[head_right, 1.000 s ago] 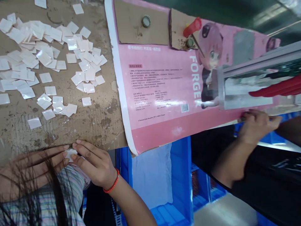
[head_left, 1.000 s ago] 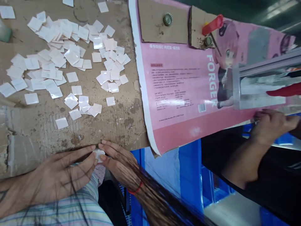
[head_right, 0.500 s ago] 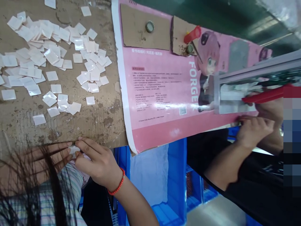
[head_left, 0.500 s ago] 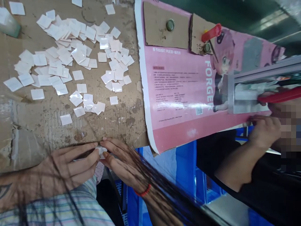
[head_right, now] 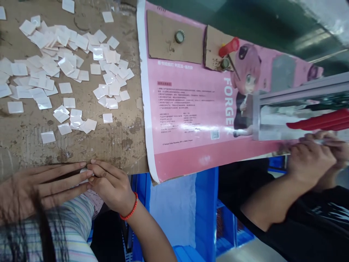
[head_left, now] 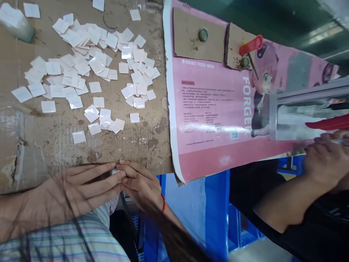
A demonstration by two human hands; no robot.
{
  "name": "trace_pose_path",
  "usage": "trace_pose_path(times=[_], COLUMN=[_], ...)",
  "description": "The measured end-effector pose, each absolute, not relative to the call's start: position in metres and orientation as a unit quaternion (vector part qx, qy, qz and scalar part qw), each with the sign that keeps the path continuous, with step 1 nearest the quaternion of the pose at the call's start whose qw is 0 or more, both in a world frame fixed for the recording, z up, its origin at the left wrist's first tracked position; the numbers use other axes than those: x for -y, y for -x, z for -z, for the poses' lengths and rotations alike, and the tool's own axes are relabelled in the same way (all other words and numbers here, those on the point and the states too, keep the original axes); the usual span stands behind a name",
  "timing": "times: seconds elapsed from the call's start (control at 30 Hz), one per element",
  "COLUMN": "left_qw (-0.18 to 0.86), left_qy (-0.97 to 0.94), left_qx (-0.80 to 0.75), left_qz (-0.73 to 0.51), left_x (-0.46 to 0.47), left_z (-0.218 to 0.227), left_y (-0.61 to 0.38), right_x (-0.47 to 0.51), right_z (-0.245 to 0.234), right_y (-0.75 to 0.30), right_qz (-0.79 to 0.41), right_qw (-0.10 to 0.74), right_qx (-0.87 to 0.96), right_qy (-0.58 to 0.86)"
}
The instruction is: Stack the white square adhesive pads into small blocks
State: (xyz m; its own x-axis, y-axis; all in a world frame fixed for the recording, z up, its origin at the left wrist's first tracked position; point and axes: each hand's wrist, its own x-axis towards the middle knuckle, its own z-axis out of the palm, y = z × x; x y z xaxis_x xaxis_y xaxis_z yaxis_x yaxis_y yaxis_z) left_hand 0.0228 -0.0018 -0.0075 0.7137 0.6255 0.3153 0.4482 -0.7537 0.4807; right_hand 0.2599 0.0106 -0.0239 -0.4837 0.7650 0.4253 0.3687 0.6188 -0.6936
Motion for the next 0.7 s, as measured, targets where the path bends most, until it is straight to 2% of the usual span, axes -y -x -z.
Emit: trace_pose_path(times=[0.33,0.43,0.53,0.7], left_qw=[0.203,0.222,0.19,0.167], left_qy=[-0.888,-0.894,-0.912,-0.892], left_qx=[-0.336,-0.328,-0.316,-0.371], left_qz=[-0.239,-0.209,-0.177,-0.198], left_x=[0.002,0.005,0.008,0.015], left_z=[-0.001,0.002,0.004,0.003], left_y=[-0.025,-0.021,-0.015,-0.014], right_x=[-0.018,-0.017,-0.015,-0.014], right_z=[0.017,0.026,0.032,0.023], right_y=[-0.262,-0.26,-0.259,-0.262], right_qz=[-0.276,-0.241,-0.207,-0.212], right_qw=[0.378,0.412,0.44,0.397], right_qx=[0.822,0.822,0.822,0.84], right_qy=[0.324,0.311,0.296,0.304])
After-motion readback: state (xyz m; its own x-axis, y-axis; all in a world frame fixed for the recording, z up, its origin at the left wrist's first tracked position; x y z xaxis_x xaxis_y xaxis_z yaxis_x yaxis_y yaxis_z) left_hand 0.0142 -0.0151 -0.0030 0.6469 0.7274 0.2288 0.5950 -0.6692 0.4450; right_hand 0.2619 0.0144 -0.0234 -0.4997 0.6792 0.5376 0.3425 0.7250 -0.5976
